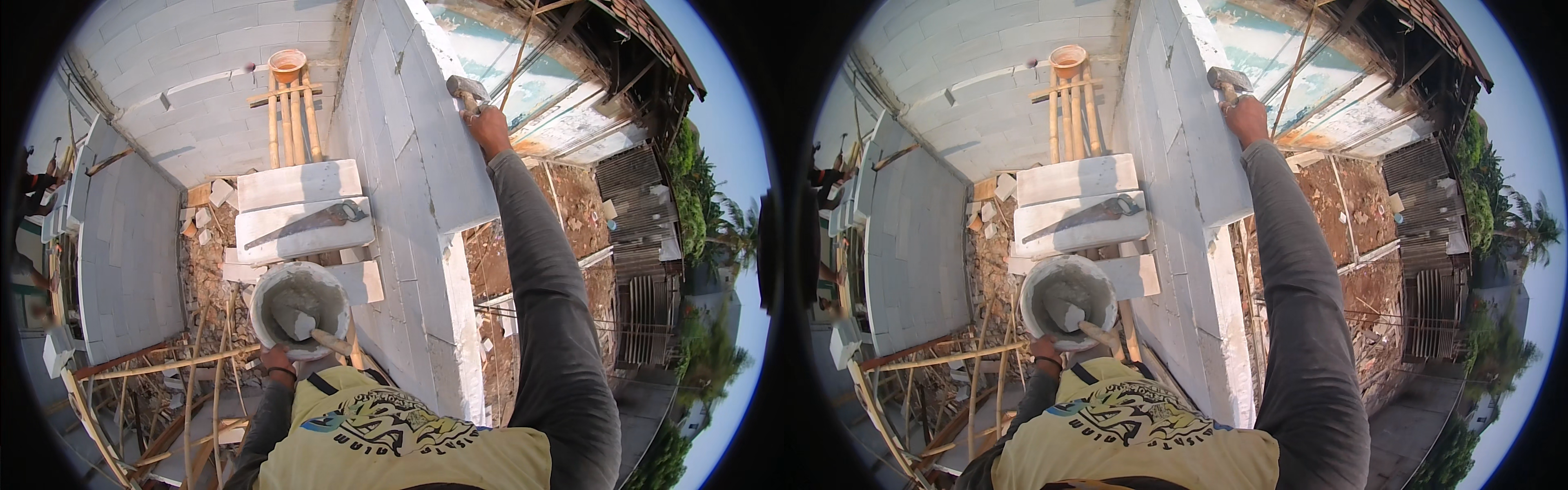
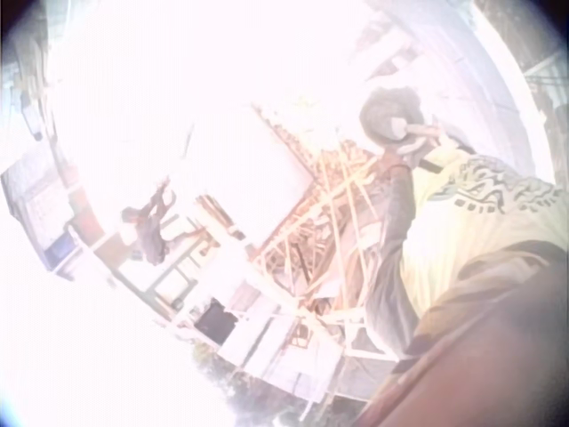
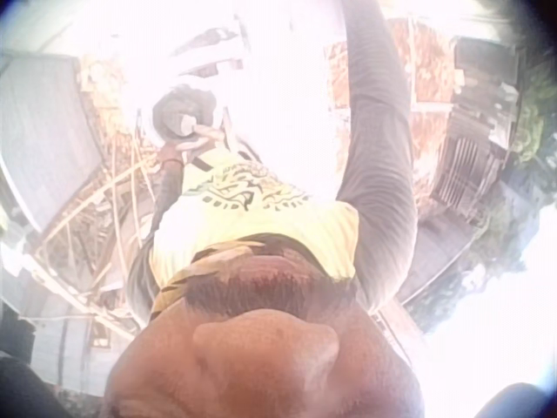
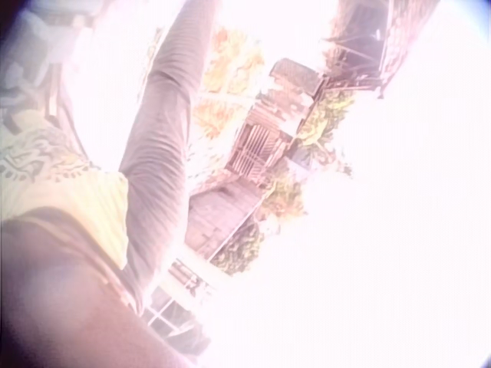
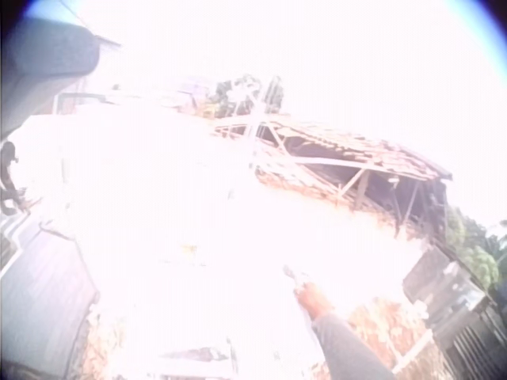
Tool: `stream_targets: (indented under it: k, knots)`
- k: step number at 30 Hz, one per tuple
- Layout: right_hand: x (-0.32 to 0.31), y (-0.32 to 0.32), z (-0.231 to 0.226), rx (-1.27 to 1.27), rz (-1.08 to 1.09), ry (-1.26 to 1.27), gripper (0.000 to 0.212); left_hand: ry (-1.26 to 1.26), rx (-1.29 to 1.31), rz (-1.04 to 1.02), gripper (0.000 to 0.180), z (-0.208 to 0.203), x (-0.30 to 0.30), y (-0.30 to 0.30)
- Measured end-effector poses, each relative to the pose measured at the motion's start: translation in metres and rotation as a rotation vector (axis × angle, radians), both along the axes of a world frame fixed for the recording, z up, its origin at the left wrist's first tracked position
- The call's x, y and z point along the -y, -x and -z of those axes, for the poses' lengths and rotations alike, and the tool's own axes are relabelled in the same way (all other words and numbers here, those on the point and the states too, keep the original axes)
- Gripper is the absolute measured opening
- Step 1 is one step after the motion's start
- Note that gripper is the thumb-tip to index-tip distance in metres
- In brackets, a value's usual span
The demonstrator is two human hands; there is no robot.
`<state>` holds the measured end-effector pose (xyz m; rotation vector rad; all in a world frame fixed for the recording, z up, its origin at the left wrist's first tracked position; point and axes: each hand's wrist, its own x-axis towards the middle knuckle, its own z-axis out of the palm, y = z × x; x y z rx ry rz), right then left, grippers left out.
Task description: The person applies mortar from a bucket onto lightweight concrete blocks using a trowel, then lifts and places a block onto the wall, aligning and pressing it into position before tapping it with a hammer to secure it.
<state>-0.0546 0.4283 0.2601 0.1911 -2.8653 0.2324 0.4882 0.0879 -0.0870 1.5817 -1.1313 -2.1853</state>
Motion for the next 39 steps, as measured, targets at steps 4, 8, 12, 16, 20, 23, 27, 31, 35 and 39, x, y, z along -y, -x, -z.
stream_targets:
  k: [4, 8, 12, 16, 20, 23, 27, 31, 35, 39]
  knots:
    - [0.014, 0.004, 0.006, -0.079, -0.019, -0.107, 0.052, -0.006, -0.001, -0.014, 0.045, -0.009, -0.006, 0.012]
    - [0.021, -0.002, 0.002, 0.003, 0.076, -0.091, 0.05, -0.016, 0.011, 0.014, 0.044, -0.037, -0.013, 0.02]
    - [0.037, -0.013, -0.008, 0.027, 0.195, -0.166, 0.051, -0.065, -0.056, -0.031, 0.047, -0.065, -0.018, 0.026]
    - [0.02, -0.004, -0.008, 0.187, 0.151, -0.08, 0.053, -0.066, -0.052, 0.017, 0.048, -0.06, -0.015, 0.02]
    - [-0.003, -0.01, -0.021, 0.037, 0.078, -0.081, 0.057, -0.062, -0.01, 0.104, 0.049, -0.038, -0.011, 0.015]
    - [0.032, -0.111, -0.067, -0.401, -0.082, 0.301, 0.036, 0.006, 0.047, 0.112, 0.051, -0.073, -0.021, 0.029]
    - [0.106, -0.306, -0.011, 0.21, -0.353, 0.659, 0.019, 0.008, -0.062, 0.226, 0.054, -0.089, -0.03, 0.041]
    - [0.102, -0.443, 0.141, 0.467, -0.344, 0.11, 0.041, 0.034, -0.167, 0.34, 0.055, -0.116, -0.054, 0.049]
    - [0.075, -0.478, 0.146, 0.824, -0.287, 0.03, 0.042, -0.012, -0.224, 0.445, 0.054, -0.13, -0.077, 0.053]
    - [0.059, -0.502, 0.14, 0.613, -0.122, 0.067, 0.039, -0.017, -0.175, 0.479, 0.055, -0.132, -0.097, 0.052]
